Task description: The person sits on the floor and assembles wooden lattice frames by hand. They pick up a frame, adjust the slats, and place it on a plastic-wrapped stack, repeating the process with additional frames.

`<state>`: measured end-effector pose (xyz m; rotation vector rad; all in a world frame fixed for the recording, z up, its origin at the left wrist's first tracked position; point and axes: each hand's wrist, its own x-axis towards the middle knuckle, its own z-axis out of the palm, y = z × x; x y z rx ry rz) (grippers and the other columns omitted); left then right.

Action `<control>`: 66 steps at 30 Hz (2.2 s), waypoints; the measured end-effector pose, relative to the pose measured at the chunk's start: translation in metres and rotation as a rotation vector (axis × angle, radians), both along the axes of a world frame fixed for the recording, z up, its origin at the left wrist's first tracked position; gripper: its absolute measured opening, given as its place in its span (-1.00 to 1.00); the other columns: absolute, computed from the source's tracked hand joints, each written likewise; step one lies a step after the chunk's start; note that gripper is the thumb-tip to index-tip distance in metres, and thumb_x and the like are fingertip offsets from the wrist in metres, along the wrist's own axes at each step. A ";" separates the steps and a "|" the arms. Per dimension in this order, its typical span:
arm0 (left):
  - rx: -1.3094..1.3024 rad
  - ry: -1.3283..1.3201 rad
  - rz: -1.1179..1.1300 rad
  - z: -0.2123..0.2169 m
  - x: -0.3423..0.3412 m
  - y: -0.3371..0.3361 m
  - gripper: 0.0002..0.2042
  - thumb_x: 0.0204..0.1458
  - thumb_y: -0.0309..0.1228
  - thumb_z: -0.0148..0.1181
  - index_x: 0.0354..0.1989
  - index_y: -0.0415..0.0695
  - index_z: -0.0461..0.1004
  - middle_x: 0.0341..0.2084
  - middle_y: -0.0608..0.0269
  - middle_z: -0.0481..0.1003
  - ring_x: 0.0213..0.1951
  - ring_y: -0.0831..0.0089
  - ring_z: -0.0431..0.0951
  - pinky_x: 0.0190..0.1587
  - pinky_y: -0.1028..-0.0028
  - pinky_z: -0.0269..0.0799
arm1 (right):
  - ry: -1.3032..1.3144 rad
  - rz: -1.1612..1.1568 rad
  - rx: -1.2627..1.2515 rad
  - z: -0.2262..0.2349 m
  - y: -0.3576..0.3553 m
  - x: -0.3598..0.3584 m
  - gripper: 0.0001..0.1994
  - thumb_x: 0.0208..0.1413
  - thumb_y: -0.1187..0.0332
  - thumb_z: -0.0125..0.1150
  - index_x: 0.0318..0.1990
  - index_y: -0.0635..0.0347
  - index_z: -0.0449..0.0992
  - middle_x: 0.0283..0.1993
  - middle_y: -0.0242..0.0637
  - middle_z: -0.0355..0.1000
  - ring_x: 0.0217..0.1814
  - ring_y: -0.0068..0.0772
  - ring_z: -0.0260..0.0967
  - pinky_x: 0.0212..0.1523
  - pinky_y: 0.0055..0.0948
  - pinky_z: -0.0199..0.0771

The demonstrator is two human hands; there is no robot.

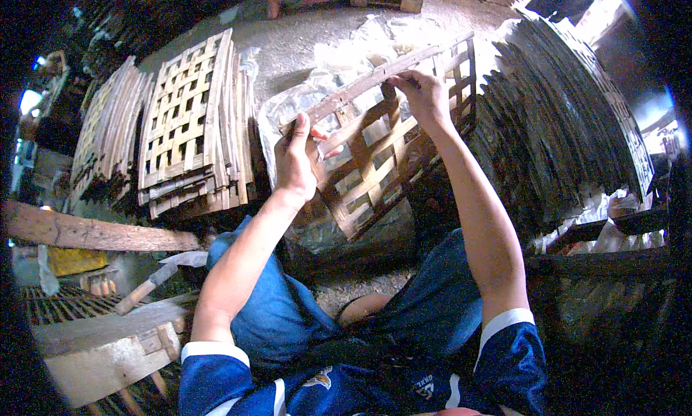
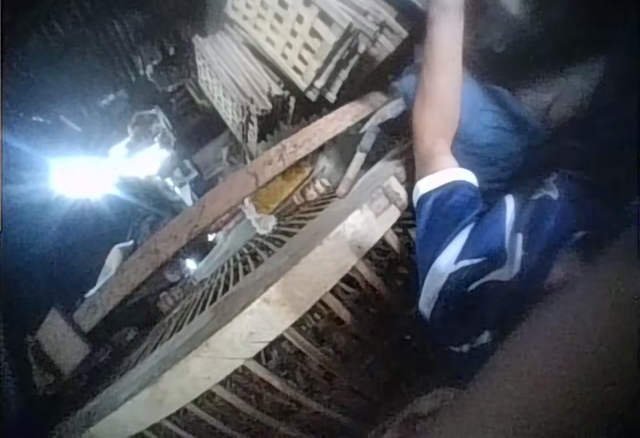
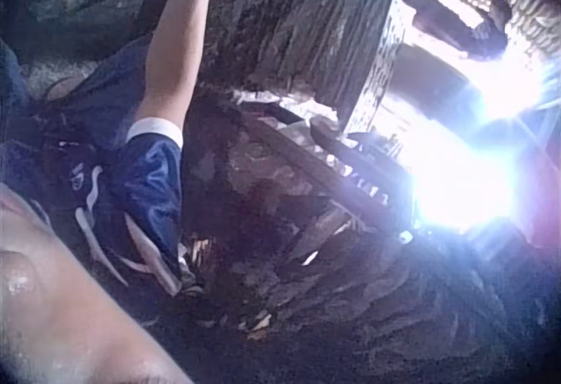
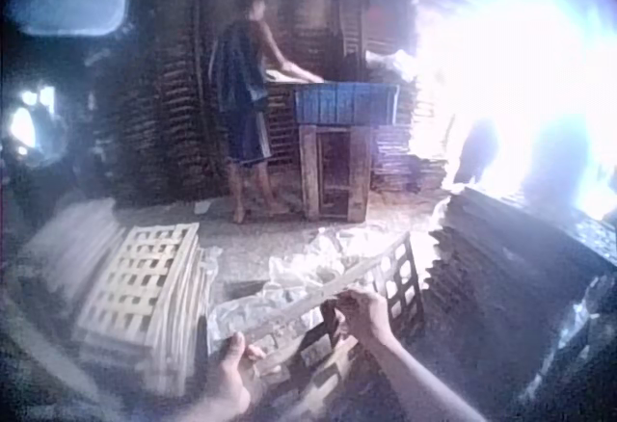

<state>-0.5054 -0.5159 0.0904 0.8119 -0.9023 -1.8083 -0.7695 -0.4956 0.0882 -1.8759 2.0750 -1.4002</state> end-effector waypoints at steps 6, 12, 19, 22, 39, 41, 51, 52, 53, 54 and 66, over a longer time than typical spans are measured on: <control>-0.117 -0.076 0.076 0.007 -0.002 0.008 -0.58 0.15 -0.04 0.12 -0.53 -0.16 0.38 -0.54 0.25 0.40 -0.42 0.44 0.49 -0.38 0.28 0.60 | 0.039 -0.182 0.096 -0.001 -0.001 -0.001 -0.88 0.08 0.28 0.18 -0.29 0.05 0.54 -0.22 -0.25 0.50 -0.17 -0.17 0.48 -0.20 -0.25 0.48; -0.119 -0.116 0.124 -0.008 -0.001 -0.012 -0.51 0.14 -0.01 0.15 -0.70 -0.12 0.35 -0.64 0.39 0.36 -0.51 0.61 0.28 -0.34 0.59 0.15 | 0.217 -0.547 0.116 -0.026 0.021 -0.063 -0.85 0.05 0.28 0.21 -0.29 0.13 0.51 -0.31 -0.14 0.51 -0.21 -0.08 0.49 -0.20 -0.21 0.47; -0.080 0.036 0.252 0.023 0.041 -0.037 -0.64 0.01 0.04 0.27 -0.50 0.04 0.37 -0.60 0.44 0.37 -0.46 0.52 0.40 -0.24 0.47 0.32 | 0.106 -0.643 0.773 -0.043 0.068 -0.125 -0.73 -0.01 0.34 0.17 -0.15 0.21 0.52 -0.18 0.01 0.52 -0.10 -0.04 0.49 -0.09 -0.21 0.47; 0.046 0.198 0.195 0.020 0.036 -0.052 -0.61 0.01 0.10 0.22 -0.52 0.06 0.34 -0.59 0.47 0.33 -0.45 0.47 0.43 -0.26 0.18 0.49 | 0.082 -0.643 0.545 -0.076 0.094 -0.193 -0.64 -0.03 0.27 0.26 -0.09 0.26 0.50 -0.15 0.01 0.52 -0.10 -0.09 0.50 -0.09 -0.25 0.47; -0.002 0.414 0.237 0.020 0.055 -0.061 -0.57 0.11 0.12 0.07 -0.51 0.01 0.32 -0.50 0.41 0.33 -0.34 0.41 0.41 -0.12 0.02 0.50 | -1.443 -0.178 -0.164 0.016 -0.003 -0.037 -0.64 0.33 0.08 -0.27 -0.15 0.13 0.40 -0.36 -0.25 0.44 -0.49 -0.26 0.37 -0.51 -0.27 0.44; 0.018 0.413 0.236 0.020 0.048 -0.056 -0.58 0.11 0.11 0.07 -0.48 -0.03 0.35 -0.44 0.37 0.39 -0.29 0.36 0.45 -0.10 0.01 0.51 | -1.395 -0.264 -0.205 0.019 -0.001 -0.041 -0.66 0.33 0.11 -0.26 -0.19 0.14 0.39 -0.43 -0.26 0.40 -0.55 -0.29 0.32 -0.59 -0.28 0.37; -0.062 0.341 -0.167 0.015 0.025 -0.023 -0.41 0.12 0.11 0.03 0.17 -0.08 0.34 0.08 0.26 0.43 0.14 0.27 0.38 0.23 0.18 0.23 | -1.563 -0.236 -0.389 0.042 0.011 -0.030 -0.69 0.36 0.14 -0.25 -0.25 0.13 0.36 -0.45 -0.26 0.38 -0.53 -0.30 0.31 -0.65 -0.31 0.25; -0.053 0.299 -0.213 0.013 0.020 -0.017 -0.42 0.13 0.11 0.03 0.16 -0.07 0.34 0.09 0.26 0.43 0.15 0.27 0.38 0.22 0.18 0.23 | -1.551 -0.174 -0.378 0.037 0.011 -0.036 -0.70 0.36 0.16 -0.26 -0.24 0.12 0.37 -0.42 -0.27 0.38 -0.51 -0.30 0.31 -0.61 -0.30 0.27; -0.046 0.257 -0.257 0.012 0.016 -0.012 -0.43 0.14 0.11 0.02 0.15 -0.07 0.35 0.09 0.26 0.42 0.16 0.27 0.37 0.21 0.18 0.23 | -1.532 -0.139 -0.391 0.034 0.011 -0.040 -0.70 0.35 0.16 -0.26 -0.24 0.11 0.37 -0.42 -0.27 0.39 -0.50 -0.30 0.31 -0.59 -0.29 0.28; -0.056 0.236 -0.238 0.014 0.011 -0.008 -0.44 0.13 0.08 0.06 0.16 -0.06 0.34 -0.04 0.34 0.46 -0.01 0.30 0.46 0.16 0.19 0.30 | -1.510 -0.108 -0.405 0.031 0.014 -0.043 -0.71 0.35 0.17 -0.26 -0.24 0.11 0.37 -0.42 -0.27 0.39 -0.49 -0.29 0.31 -0.57 -0.28 0.29; -0.005 0.200 0.148 0.037 0.026 -0.036 -0.69 0.09 -0.04 0.20 -0.43 0.05 0.29 -0.74 0.52 0.12 -0.68 0.69 0.14 -0.67 0.64 -0.01 | -0.002 -0.336 0.160 -0.003 0.029 -0.047 -0.56 0.13 0.09 0.18 0.07 0.17 0.41 -0.12 -0.24 0.47 -0.23 -0.37 0.46 -0.21 -0.35 0.45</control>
